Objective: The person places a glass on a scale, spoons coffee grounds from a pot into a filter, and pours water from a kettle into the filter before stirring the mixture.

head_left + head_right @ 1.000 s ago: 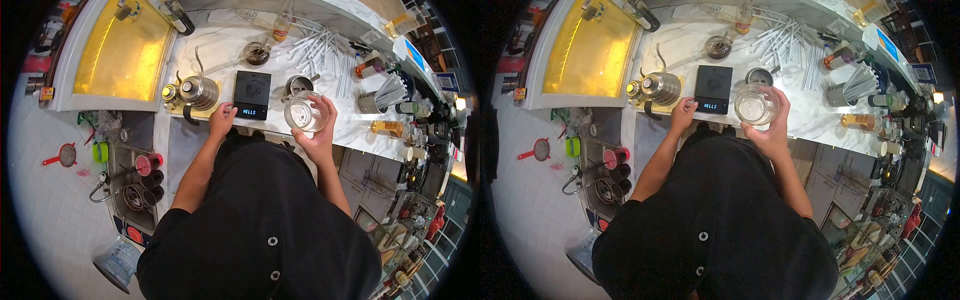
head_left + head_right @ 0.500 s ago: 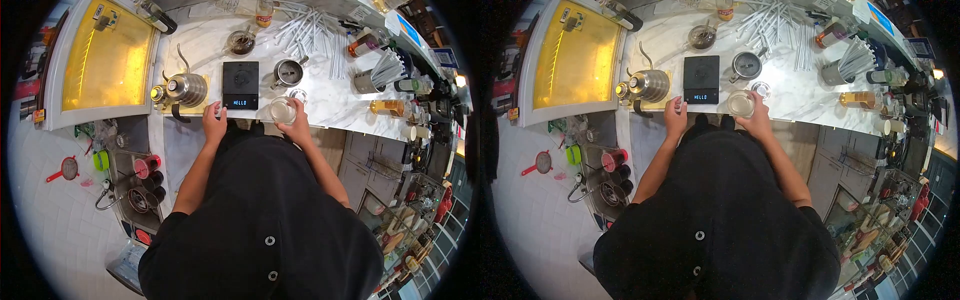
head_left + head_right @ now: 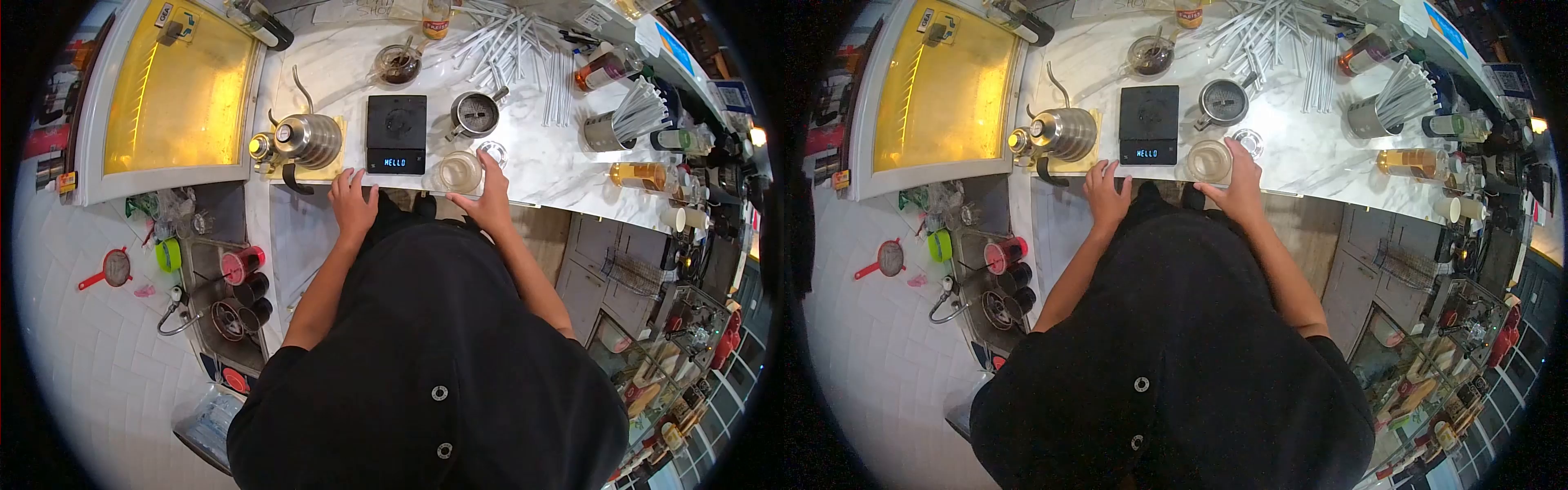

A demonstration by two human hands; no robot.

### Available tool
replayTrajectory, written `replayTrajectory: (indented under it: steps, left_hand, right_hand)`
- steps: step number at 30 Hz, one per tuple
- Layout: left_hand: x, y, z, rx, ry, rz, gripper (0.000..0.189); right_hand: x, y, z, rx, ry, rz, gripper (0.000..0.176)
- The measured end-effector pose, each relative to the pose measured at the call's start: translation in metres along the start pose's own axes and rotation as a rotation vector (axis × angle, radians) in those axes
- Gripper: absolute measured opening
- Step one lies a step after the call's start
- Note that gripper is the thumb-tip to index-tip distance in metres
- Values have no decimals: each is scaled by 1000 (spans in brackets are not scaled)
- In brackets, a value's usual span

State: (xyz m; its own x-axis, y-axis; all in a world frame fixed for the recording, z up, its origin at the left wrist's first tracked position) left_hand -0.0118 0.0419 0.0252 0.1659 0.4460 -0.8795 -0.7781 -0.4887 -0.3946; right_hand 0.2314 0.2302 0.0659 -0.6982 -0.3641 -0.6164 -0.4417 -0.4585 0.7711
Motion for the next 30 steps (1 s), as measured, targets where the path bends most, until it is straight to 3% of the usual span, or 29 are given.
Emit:
replayTrajectory:
  steps: [2,6,11,20,23,30]
  left_hand:
    - [0,-1,0,7,9,29,47]
    - [-1,-1,2,19,8,14,46]
    - [-4,4,7,24,46,-15,44]
    - [-5,14,16,134,96,-85,39]
    - [-4,18,16,141,138,-91,44]
    - [-6,27,16,138,242,-190,52]
  right_hand:
    - [-2,18,3,-124,31,-120,104]
    - [5,24,3,-83,88,-160,98]
    - [0,45,3,-66,80,-67,91]
    - [-14,148,49,-122,70,107,86]
    - [0,168,78,-125,95,44,88]
    - [63,148,130,-117,196,-154,92]
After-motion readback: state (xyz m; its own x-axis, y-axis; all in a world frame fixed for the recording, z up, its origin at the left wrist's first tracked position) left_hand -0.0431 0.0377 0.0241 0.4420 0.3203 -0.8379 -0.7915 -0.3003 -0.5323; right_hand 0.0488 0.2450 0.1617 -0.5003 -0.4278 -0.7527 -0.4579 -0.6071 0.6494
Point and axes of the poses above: each hand's wrist, its own z-axis towards the middle knuckle, its own x-axis out of the palm, y = z × x, the point moved 10 cm from there along z, towards the middle knuckle, and after that the axes turned 4 degrees about -y, right-handed, at the moved point
